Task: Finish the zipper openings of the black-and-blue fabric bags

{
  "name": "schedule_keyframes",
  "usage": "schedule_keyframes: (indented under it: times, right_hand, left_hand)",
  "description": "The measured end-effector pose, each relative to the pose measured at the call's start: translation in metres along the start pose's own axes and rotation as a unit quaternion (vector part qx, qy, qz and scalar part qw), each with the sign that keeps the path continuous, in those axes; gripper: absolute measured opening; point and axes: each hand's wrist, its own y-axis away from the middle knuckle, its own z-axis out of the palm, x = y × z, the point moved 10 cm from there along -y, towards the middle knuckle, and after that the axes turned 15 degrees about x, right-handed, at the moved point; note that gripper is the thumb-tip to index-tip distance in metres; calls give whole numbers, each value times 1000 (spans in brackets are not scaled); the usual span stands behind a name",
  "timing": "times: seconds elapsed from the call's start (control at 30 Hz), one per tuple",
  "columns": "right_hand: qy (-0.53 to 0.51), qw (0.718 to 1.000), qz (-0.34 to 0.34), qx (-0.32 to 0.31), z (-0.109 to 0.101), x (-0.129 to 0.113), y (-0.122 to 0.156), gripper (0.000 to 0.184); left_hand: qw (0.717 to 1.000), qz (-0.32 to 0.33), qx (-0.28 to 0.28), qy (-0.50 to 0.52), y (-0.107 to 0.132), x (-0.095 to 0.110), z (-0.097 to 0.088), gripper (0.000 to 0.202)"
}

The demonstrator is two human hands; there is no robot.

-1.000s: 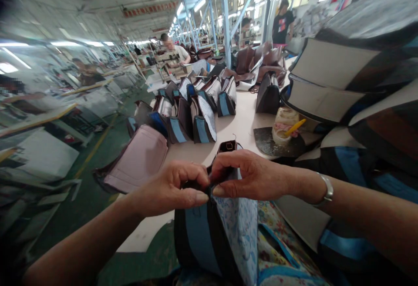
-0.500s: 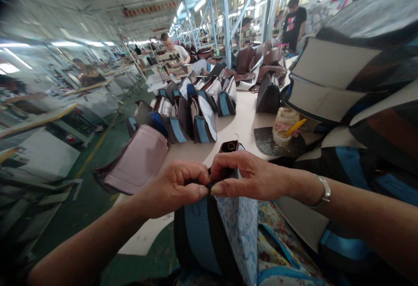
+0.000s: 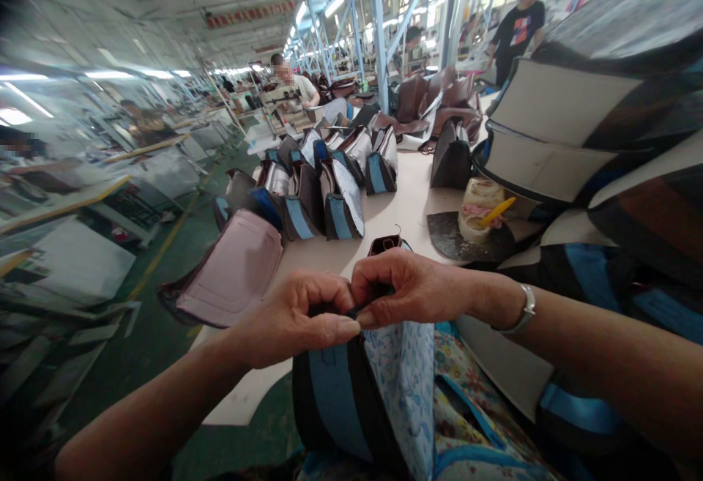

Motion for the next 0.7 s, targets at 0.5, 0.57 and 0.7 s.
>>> schedule_keyframes:
  times: [0.5, 0.57, 0.7]
  right_hand:
    - [32, 999, 2, 18, -3, 7, 0, 30]
    - [27, 999, 12, 19, -3, 9, 1, 30]
    - [6, 999, 28, 22, -4, 9, 3, 31]
  left_hand:
    - [998, -41, 13, -49, -1, -6, -4, 8]
    - [998, -39, 7, -49, -1, -6, -3, 9]
    - [999, -39, -17, -22, -1, -4, 1, 8]
